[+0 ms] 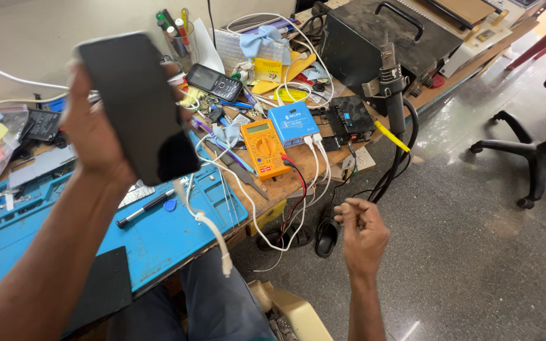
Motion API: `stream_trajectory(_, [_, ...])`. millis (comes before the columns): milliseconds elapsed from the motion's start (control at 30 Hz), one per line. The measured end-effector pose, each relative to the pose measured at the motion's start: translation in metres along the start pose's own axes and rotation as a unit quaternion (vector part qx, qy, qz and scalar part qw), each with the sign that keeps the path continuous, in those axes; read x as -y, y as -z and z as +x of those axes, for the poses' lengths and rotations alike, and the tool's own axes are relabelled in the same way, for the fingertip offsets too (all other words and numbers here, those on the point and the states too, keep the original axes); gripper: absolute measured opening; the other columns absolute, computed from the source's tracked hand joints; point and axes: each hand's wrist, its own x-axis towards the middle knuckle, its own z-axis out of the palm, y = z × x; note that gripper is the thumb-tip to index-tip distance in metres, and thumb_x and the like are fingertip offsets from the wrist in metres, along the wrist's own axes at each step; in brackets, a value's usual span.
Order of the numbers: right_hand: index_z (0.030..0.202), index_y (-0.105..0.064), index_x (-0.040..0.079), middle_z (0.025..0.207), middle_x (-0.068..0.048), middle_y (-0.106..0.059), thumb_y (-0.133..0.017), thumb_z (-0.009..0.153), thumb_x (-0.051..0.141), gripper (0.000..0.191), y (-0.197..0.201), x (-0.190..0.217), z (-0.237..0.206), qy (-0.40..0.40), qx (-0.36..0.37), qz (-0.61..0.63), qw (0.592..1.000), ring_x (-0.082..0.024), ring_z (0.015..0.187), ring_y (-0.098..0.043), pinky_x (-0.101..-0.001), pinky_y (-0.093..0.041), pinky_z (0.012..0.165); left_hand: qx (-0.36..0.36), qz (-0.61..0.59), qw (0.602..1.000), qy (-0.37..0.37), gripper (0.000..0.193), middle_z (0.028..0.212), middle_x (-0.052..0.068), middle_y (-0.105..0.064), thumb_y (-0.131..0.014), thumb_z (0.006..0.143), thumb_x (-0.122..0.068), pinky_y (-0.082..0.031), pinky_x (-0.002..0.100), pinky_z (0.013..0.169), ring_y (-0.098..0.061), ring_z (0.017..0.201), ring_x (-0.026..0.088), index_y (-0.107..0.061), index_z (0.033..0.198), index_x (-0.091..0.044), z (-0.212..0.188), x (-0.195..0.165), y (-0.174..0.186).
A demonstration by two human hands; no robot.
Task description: The person pries open the back of a smartphone on a repair mat using a metal pry tool, working around the battery. They lift the phone to power it on and view the screen, then resume prying at the battery and internal components with the tool.
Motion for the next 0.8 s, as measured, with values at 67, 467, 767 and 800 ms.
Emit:
stream_trajectory(67, [0.11,-0.069,0.0,0.091,-0.012,-0.078,-0.068,0.1,0.015,0.018,-0.008,0.004,-0.011,0.011,0.019,0.026,0.999,-0.015,0.078,-0.075,-0.0278,-0.063,0.069,0.011,0.015,0.999,-0.029,0.073,0.127,0.023,-0.064,-0.038,0.108,-0.061,-0.059,0.054,0.089,-0.069,0.104,0.038,-0.052,0.145,0.0,-0.026,-0.011,0.009])
stream_trajectory(467, [0.11,-0.075,0.005,0.094,-0.008,-0.081,-0.077,0.094,0.01,0.018,-0.083,0.097,-0.094,0.09,0.2,0.061,0.974,-0.015,0.083,-0.078,-0.0293,-0.064,0.073,-0.07,-0.028,0.994,-0.075,0.076,0.133,0.023,-0.059,-0.045,0.109,-0.063,-0.052,0.059,0.107,-0.061,0.111,0.038,-0.049,0.148,0.002,-0.124,-0.024,0.062])
stream_trajectory(767, [0.145,-0.055,-0.003,0.123,-0.012,-0.072,-0.07,0.101,0.016,0.051,-0.177,0.174,-0.11,0.032,0.394,0.2,0.897,-0.015,0.112,-0.069,-0.0316,-0.056,0.096,-0.022,0.067,0.997,-0.014,0.095,0.134,0.022,-0.057,-0.047,0.101,-0.075,-0.05,0.056,0.104,-0.06,0.121,0.038,-0.045,0.156,0.003,-0.132,-0.037,0.076])
stream_trajectory(800, [0.145,-0.056,-0.004,0.117,-0.012,-0.073,-0.07,0.1,0.017,0.051,-0.189,0.178,-0.11,-0.007,0.416,0.221,0.882,-0.013,0.107,-0.069,-0.03,-0.055,0.092,-0.009,0.06,0.998,-0.002,0.097,0.13,0.024,-0.058,-0.046,0.101,-0.076,-0.051,0.056,0.102,-0.061,0.119,0.039,-0.046,0.153,0.006,-0.133,-0.04,0.076])
